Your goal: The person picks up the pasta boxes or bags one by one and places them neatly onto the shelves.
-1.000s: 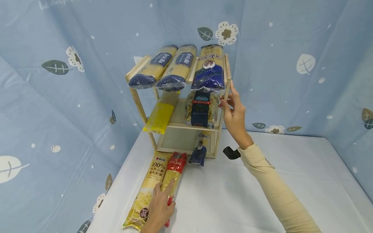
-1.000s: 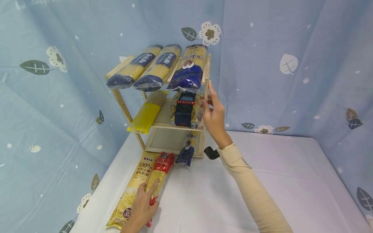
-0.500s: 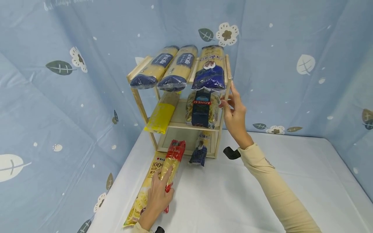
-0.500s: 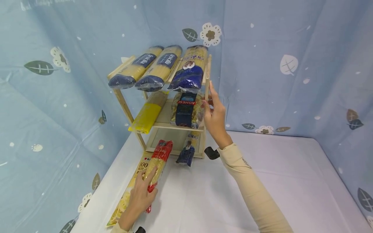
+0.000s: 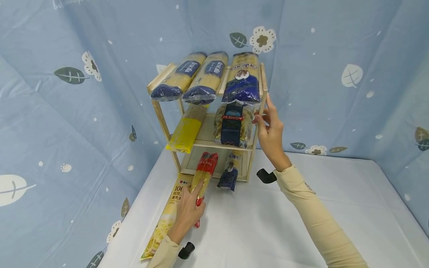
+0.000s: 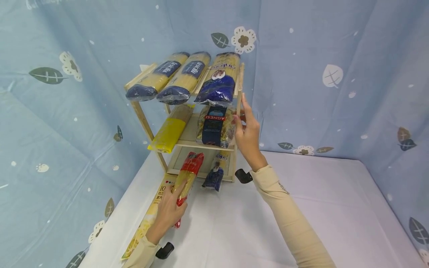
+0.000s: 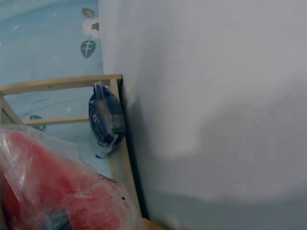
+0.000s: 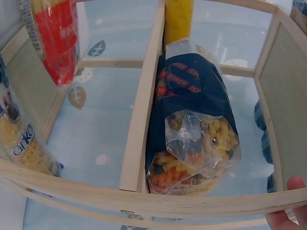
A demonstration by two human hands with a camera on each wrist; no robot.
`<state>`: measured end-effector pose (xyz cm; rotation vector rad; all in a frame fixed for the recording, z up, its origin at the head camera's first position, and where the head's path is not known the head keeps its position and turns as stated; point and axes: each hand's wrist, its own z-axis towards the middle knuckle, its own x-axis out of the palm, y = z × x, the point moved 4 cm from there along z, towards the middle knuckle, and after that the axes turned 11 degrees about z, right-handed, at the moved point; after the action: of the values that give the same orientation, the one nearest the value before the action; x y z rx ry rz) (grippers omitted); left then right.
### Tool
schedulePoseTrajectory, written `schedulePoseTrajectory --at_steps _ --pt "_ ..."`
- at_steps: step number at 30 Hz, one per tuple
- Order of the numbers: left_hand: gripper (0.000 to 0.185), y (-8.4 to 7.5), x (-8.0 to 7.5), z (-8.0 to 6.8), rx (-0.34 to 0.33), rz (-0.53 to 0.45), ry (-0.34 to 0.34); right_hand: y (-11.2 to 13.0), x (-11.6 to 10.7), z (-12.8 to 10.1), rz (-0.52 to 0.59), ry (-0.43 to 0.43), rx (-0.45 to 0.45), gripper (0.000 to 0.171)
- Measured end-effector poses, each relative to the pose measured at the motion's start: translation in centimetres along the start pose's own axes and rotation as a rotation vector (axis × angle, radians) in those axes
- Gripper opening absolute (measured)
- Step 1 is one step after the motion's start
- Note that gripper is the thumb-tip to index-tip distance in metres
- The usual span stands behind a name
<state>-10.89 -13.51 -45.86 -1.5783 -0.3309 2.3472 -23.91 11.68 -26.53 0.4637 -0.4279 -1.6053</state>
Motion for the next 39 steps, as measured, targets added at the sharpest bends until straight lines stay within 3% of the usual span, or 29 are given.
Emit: schedulePoseTrajectory --at_steps 14,20,27,39 --pt "0.067 -0.7 1.9 4.7 0.07 -0.028 -0.018 -0.1 0.0 -0.2 0.006 -0.002 -0.008 0.054" --pt "0.065 -1.0 3.1 6.8 0.081 -0.034 0.005 -0.1 0.1 -0.1 0.005 -0.006 -0.018 0.054" --pt "0.064 -0.8 4.7 8.7 0.04 -0.001 0.102 -0.2 0.2 -0.2 0.004 0.009 -0.01 0.054" --pt "0.067 -1.0 7.7 11.9 0.002 0.01 0.148 -0.2 0.0 -0.1 -0.009 0.023 -0.017 0.055"
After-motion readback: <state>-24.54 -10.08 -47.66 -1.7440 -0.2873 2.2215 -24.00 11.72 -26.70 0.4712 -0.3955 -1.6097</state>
